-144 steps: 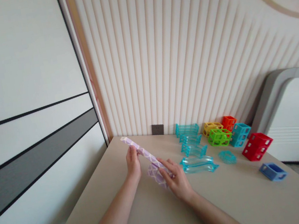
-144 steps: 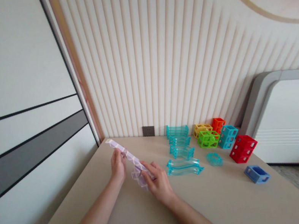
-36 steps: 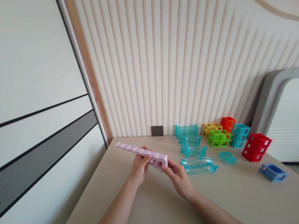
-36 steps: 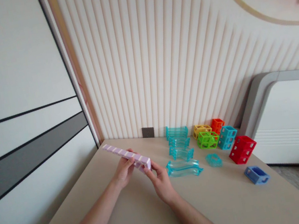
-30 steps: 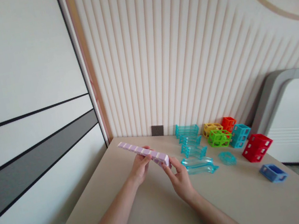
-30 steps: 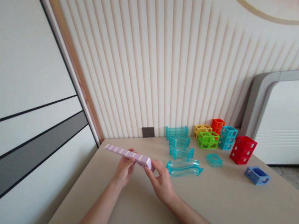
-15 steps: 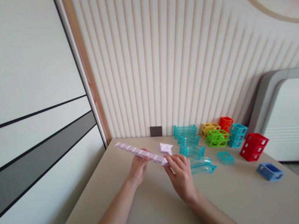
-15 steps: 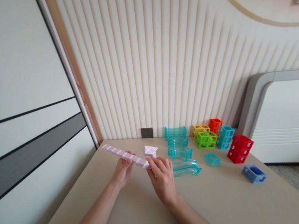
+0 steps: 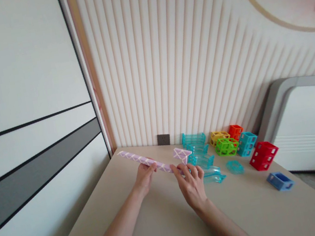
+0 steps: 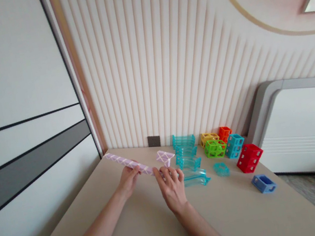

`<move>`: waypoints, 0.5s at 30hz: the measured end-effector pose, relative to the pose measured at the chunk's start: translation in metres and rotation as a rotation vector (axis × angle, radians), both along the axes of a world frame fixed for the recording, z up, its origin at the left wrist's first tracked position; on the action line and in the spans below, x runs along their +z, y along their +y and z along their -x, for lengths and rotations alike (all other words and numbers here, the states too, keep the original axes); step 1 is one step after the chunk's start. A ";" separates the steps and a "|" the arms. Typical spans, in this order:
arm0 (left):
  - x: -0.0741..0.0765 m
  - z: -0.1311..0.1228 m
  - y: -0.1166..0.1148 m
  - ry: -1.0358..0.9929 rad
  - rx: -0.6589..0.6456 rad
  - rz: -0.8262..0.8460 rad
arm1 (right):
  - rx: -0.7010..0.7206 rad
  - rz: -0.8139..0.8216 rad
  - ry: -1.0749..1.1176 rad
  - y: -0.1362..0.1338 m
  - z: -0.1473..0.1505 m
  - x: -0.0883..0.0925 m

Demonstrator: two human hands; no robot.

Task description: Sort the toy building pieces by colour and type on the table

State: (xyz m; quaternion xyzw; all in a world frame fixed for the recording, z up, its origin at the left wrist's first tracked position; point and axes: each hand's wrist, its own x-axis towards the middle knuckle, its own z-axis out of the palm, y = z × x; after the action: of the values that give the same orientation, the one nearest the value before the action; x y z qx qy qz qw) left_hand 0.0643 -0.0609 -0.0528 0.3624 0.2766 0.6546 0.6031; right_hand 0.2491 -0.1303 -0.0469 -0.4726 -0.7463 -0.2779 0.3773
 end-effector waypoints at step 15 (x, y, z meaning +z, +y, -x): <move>0.002 0.008 0.006 -0.092 0.087 0.030 | 0.472 0.589 1.194 0.027 0.013 -0.017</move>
State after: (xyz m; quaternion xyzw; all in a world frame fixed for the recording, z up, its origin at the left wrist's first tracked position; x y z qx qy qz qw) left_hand 0.0560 -0.0549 -0.0511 0.3105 0.2738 0.6919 0.5915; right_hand 0.2358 -0.1032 -0.0636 -0.4524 -0.5386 0.3317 0.6287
